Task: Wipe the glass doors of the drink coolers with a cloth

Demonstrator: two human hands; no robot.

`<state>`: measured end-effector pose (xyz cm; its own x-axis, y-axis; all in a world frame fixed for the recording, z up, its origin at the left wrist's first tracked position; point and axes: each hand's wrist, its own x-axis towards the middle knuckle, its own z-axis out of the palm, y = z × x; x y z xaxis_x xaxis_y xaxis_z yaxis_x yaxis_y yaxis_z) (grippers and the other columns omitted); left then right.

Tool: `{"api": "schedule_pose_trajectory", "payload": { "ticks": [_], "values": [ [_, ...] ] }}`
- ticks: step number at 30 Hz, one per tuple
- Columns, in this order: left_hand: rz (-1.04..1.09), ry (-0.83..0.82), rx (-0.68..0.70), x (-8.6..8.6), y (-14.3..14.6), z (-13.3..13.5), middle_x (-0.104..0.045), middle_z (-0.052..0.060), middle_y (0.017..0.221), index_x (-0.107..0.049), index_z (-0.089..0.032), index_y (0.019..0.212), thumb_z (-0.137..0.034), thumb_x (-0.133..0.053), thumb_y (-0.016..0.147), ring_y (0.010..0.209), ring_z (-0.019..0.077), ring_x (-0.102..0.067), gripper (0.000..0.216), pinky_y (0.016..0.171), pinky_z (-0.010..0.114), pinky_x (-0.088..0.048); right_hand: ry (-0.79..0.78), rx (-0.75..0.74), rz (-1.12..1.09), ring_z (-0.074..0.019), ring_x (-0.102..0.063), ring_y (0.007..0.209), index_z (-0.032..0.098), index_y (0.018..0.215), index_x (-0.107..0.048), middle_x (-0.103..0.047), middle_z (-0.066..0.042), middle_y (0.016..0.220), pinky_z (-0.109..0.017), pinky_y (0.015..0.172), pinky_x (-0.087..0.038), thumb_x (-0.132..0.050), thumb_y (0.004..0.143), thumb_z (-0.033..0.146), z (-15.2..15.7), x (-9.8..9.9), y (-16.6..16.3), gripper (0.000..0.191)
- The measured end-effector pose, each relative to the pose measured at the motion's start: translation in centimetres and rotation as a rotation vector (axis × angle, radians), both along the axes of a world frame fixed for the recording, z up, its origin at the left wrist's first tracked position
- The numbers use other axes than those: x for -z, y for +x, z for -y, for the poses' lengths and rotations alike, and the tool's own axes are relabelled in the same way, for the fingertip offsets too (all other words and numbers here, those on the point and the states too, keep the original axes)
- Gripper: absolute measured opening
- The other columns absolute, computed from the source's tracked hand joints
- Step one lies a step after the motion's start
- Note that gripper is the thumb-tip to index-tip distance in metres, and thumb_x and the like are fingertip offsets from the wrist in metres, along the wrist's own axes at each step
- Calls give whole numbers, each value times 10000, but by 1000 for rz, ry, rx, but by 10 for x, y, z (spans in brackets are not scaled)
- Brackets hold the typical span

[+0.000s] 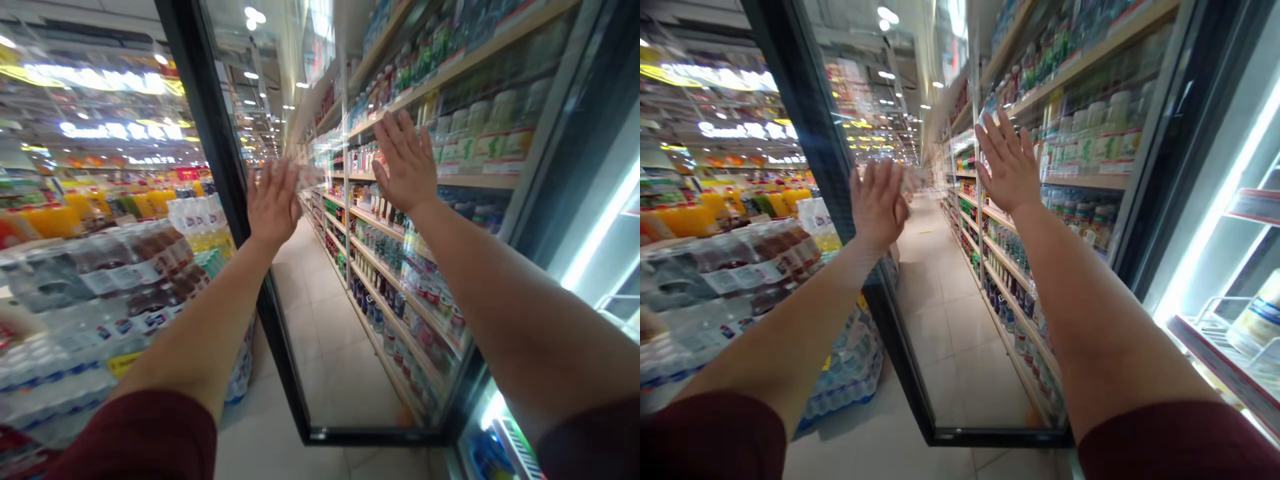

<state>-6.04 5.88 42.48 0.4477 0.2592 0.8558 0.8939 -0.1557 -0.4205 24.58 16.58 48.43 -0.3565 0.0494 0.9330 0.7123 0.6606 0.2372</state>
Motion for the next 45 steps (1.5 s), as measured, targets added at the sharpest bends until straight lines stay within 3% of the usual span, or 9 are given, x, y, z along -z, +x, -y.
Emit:
{"api": "schedule_pose_trajectory", "payload": {
  "ticks": [2,7,12,17,22,28,33,37,45],
  "values": [
    [84,85,-51,1,2,-2,-156,89,1804,-249,-81,1712,-344,-342,1116,1629,256,205,658,1367,567,93,-24,14,9,-290,-174,1679,299,1718,-334,-271,11,1785,-614,1377,-154,-316,1107,487,5,-1,1,640],
    [-442,-206,16,10,10,0,-394,-18,1729,-379,-304,1680,-348,-453,1090,1657,157,-116,596,1395,413,-111,-37,18,4,-277,-180,1677,362,1722,-316,-289,39,1775,-622,1376,-173,-282,1110,505,9,-2,2,629],
    [31,151,-138,11,10,1,-299,101,1768,-388,-65,1651,-418,-269,1151,1657,234,95,624,1383,501,-33,-24,-16,5,-291,-186,1676,350,1720,-323,-316,24,1768,-644,1371,-161,-284,1109,496,4,-1,0,630],
    [-498,-94,-43,19,9,1,-462,29,1690,-470,-239,1628,-503,-352,1150,1662,172,-58,558,1392,443,-105,-6,-5,1,-281,-216,1670,315,1710,-347,-305,16,1774,-625,1372,-171,-273,1113,490,2,-1,-1,626],
    [33,134,-120,3,-8,-3,-213,67,1794,-360,-100,1671,-460,-300,1171,1662,233,57,619,1390,463,-68,-14,3,10,-291,-203,1672,300,1712,-352,-313,-5,1773,-624,1372,-179,-296,1111,472,7,-1,-1,627],
    [-393,-287,90,11,5,-4,-560,58,1618,-519,-271,1593,-232,-443,1128,1620,181,-307,473,1357,445,-278,-19,10,5,-268,-206,1672,346,1713,-342,-320,41,1766,-612,1375,-192,-277,1108,495,5,0,0,626],
    [42,-34,99,-20,0,-6,-471,61,1687,-443,-213,1622,-351,-319,1170,1646,231,-252,489,1374,527,-232,12,6,-15,-274,-229,1667,283,1699,-374,-321,18,1767,-605,1371,-175,-276,1104,487,1,0,-1,636],
    [136,33,115,-42,18,-3,-540,93,1620,-454,-206,1602,-452,-174,1185,1551,223,-441,560,1328,474,-333,13,3,-5,-283,-243,1662,257,1691,-391,-339,-18,1763,-608,1362,-191,-280,1104,468,4,-1,0,633],
    [21,-55,-24,-34,84,-10,-420,111,1714,-276,-215,1720,-440,-210,1156,1638,271,-281,610,1314,504,-303,43,-35,-32,-262,-269,1652,230,1688,-368,-367,-65,1752,-552,1365,-212,-132,1107,577,3,2,8,717]
  ]
}}
